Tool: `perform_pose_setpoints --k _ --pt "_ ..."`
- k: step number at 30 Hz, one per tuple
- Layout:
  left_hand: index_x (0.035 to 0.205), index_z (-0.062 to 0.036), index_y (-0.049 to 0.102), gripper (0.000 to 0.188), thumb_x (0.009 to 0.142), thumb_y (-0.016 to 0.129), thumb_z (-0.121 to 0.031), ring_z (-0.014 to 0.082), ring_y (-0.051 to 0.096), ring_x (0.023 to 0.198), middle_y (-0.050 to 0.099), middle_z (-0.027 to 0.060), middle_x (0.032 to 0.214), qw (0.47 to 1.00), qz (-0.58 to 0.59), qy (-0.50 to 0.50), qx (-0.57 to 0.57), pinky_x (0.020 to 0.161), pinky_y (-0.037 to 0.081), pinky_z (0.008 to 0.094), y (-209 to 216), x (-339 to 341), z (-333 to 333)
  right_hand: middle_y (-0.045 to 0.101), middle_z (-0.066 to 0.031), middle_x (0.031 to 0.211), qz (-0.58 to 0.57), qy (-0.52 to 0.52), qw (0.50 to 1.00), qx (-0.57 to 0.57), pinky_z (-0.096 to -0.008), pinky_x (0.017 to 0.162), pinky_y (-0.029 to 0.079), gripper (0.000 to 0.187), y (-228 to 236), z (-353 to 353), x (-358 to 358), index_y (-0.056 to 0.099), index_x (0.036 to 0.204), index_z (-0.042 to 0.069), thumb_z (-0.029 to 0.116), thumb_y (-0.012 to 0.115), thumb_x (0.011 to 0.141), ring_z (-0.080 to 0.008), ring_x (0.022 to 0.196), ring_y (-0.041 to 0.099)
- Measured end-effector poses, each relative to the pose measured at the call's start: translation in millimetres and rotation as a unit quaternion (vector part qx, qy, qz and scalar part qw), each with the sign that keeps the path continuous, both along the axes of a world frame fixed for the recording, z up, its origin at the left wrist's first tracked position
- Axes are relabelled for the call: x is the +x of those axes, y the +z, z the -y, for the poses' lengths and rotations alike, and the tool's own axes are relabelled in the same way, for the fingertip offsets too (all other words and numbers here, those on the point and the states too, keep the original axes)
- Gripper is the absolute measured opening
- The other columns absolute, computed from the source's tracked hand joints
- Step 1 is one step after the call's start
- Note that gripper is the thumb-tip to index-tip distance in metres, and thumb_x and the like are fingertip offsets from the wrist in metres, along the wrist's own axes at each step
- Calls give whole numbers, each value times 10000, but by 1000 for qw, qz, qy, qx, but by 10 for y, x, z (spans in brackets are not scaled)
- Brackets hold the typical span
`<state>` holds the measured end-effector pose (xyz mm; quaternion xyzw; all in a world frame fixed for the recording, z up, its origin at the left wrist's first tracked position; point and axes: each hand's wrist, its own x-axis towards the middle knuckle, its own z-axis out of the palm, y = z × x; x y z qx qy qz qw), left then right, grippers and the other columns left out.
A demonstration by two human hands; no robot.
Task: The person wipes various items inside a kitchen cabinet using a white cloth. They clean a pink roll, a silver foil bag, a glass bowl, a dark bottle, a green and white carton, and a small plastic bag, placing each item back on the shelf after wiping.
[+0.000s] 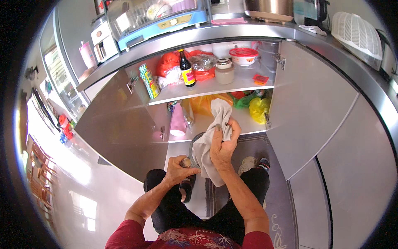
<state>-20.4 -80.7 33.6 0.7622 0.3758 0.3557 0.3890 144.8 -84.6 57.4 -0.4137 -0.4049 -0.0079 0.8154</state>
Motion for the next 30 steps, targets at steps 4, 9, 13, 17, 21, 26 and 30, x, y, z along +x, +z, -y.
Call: perform_pose_setpoints --k 4,9,13,17,21,26,30 --pt "538 -24 477 448 555 862 -252 46 324 497 392 -29 473 999 -12 18 45 409 333 247 47 -46 -2 462 -140 1055 267 48 948 -164 -356 850 391 360 -223 143 36 462 1123 41 51 561 777 -278 959 474" --pt "529 -49 450 446 552 855 -235 75 360 433 399 2 453 995 -9 -15 102 396 327 279 1 -61 -61 482 -146 1018 456 110 836 -285 -433 816 415 375 -257 338 99 529 1089 68 122 594 724 -351 950 482" --pt "515 -72 414 468 524 846 -251 201 393 404 407 29 452 963 -40 -75 255 400 329 311 0 1 11 552 -162 932 505 138 744 -415 -462 766 443 308 -318 309 139 557 1032 33 132 574 741 -368 890 536" --pt "520 -75 423 449 520 836 -251 240 412 414 416 35 455 969 -41 -85 227 407 336 319 4 -61 94 594 -172 819 445 352 680 -465 -411 727 462 275 -86 286 214 551 992 -3 129 552 751 -336 795 583" --pt "535 -65 441 410 539 819 -221 232 427 405 436 41 462 989 -15 -73 131 406 342 320 -108 -164 107 585 -108 802 188 448 803 -346 -313 719 450 248 -220 349 146 543 991 -9 65 543 754 -182 755 538" --pt "524 -62 426 424 543 824 -205 223 396 398 415 49 457 988 -18 -22 152 399 334 313 -41 -221 107 560 -92 898 346 61 915 -197 -332 744 449 251 -186 267 -173 564 959 37 -9 547 713 -257 855 554" --pt "526 -48 404 461 539 846 -180 115 277 455 337 30 467 979 -20 6 200 393 293 270 -37 -265 109 526 -104 868 581 -36 735 -348 -411 733 437 192 -114 293 -119 568 893 48 106 578 710 -308 850 521"
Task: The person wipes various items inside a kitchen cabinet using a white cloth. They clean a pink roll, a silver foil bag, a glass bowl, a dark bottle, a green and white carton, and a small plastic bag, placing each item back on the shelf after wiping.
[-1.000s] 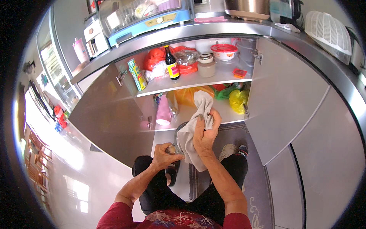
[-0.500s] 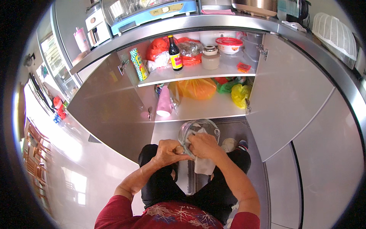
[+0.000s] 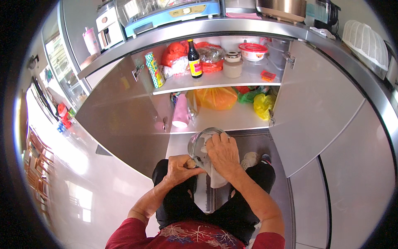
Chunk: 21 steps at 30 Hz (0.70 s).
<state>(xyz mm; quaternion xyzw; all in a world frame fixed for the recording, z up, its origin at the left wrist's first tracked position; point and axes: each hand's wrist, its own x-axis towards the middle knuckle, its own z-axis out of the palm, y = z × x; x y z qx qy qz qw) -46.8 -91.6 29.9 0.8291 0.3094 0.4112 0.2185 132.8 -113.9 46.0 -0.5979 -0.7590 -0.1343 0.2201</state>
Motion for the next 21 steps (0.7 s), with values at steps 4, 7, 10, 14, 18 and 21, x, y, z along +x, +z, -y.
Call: perform_pose_setpoints --k 4,7,10,14,18,21 --pt "529 -55 405 394 576 785 -148 207 351 424 390 60 472 1000 12 -1 1 402 320 312 -133 18 -43 530 -172 879 -123 85 966 -210 -428 740 429 199 79 65 20 557 935 3 101 509 769 -354 868 522" --pt "537 -56 416 312 583 720 -105 255 404 417 429 78 481 1000 1 -2 -15 410 337 337 -137 68 -75 522 -204 886 -337 183 908 -169 -426 771 424 229 -15 -20 45 530 971 -8 57 494 754 -396 846 525" --pt "544 -48 427 284 573 704 -105 253 425 421 440 85 483 999 4 -3 -47 415 345 343 -96 150 -106 526 -189 894 -385 95 917 28 -422 766 427 257 -116 -180 5 531 995 9 41 521 740 -377 867 527" --pt "549 -36 438 282 558 707 -117 248 434 425 446 96 485 997 14 1 -79 423 359 343 -52 164 -163 534 -162 947 -173 -13 985 13 -385 777 429 286 -172 -240 54 532 1026 19 45 539 741 -342 897 527" --pt "558 -24 453 303 547 725 -157 255 440 430 451 106 487 995 -4 17 -97 431 374 346 -92 110 -219 533 -155 922 -263 93 959 -61 -378 760 431 313 -180 -221 171 527 1060 24 63 550 750 -338 890 530" --pt "568 -13 463 318 543 739 -169 201 409 441 438 88 480 993 -38 20 -110 432 373 329 -62 77 -193 539 -152 909 -300 122 942 -86 -378 746 433 315 -228 -210 182 531 1062 28 75 560 752 -339 875 537"
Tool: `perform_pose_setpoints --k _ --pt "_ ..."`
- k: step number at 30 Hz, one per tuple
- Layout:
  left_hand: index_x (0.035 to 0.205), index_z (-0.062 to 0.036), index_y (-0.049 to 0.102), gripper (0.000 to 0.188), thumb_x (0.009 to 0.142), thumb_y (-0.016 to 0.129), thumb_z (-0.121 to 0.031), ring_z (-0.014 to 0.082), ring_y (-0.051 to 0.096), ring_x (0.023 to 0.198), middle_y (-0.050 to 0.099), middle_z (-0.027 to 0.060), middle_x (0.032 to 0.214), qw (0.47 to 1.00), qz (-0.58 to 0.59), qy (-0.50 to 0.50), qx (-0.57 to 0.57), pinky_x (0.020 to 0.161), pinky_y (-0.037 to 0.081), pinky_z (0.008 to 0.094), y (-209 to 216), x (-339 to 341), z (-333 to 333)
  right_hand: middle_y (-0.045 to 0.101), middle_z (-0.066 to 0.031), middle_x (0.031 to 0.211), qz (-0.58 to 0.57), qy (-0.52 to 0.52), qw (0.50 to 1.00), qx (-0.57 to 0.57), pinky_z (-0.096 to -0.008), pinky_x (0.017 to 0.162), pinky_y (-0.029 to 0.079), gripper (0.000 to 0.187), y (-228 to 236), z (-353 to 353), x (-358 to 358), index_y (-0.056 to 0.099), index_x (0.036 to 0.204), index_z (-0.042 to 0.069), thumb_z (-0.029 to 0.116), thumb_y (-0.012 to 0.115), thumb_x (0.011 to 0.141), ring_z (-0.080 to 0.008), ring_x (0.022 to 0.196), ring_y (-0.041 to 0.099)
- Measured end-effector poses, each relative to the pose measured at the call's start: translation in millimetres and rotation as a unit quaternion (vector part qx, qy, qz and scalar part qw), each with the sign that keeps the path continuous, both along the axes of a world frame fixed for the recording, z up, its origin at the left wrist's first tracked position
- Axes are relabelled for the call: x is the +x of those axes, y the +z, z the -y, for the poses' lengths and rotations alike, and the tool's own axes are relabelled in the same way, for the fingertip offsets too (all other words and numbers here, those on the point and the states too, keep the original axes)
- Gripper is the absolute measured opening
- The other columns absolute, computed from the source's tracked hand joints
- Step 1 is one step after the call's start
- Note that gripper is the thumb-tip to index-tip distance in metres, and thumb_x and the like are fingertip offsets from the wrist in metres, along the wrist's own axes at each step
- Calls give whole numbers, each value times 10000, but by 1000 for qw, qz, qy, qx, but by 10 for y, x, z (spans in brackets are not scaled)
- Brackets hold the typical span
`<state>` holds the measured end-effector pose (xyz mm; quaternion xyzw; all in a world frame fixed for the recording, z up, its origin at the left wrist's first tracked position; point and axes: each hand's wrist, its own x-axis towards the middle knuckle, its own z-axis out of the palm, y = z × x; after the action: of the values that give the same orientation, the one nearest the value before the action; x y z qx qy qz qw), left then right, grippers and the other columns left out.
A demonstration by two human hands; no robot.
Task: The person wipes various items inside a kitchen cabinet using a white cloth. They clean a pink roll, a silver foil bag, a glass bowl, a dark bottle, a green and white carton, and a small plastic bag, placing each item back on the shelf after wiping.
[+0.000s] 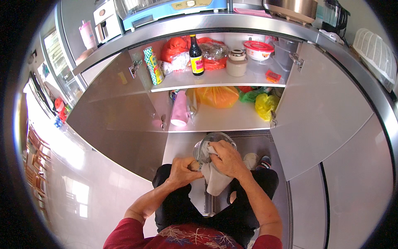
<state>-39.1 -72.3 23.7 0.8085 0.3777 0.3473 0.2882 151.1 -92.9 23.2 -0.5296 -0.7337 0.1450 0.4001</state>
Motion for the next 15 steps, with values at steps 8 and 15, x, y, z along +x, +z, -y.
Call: perform_pose_setpoints --k 8,15 --pt "611 11 512 268 552 738 -120 54 433 482 481 36 478 992 33 4 -123 443 403 262 192 -125 155 556 -153 913 -42 59 997 -13 -381 736 443 311 198 88 -137 549 1041 11 84 583 742 -345 844 559" --pt "693 22 558 207 580 689 -92 46 470 526 527 29 537 991 -13 1 -131 479 427 248 199 -22 195 567 -153 944 -55 51 997 -22 -380 759 446 304 133 171 -45 562 1040 31 124 588 751 -342 893 558"
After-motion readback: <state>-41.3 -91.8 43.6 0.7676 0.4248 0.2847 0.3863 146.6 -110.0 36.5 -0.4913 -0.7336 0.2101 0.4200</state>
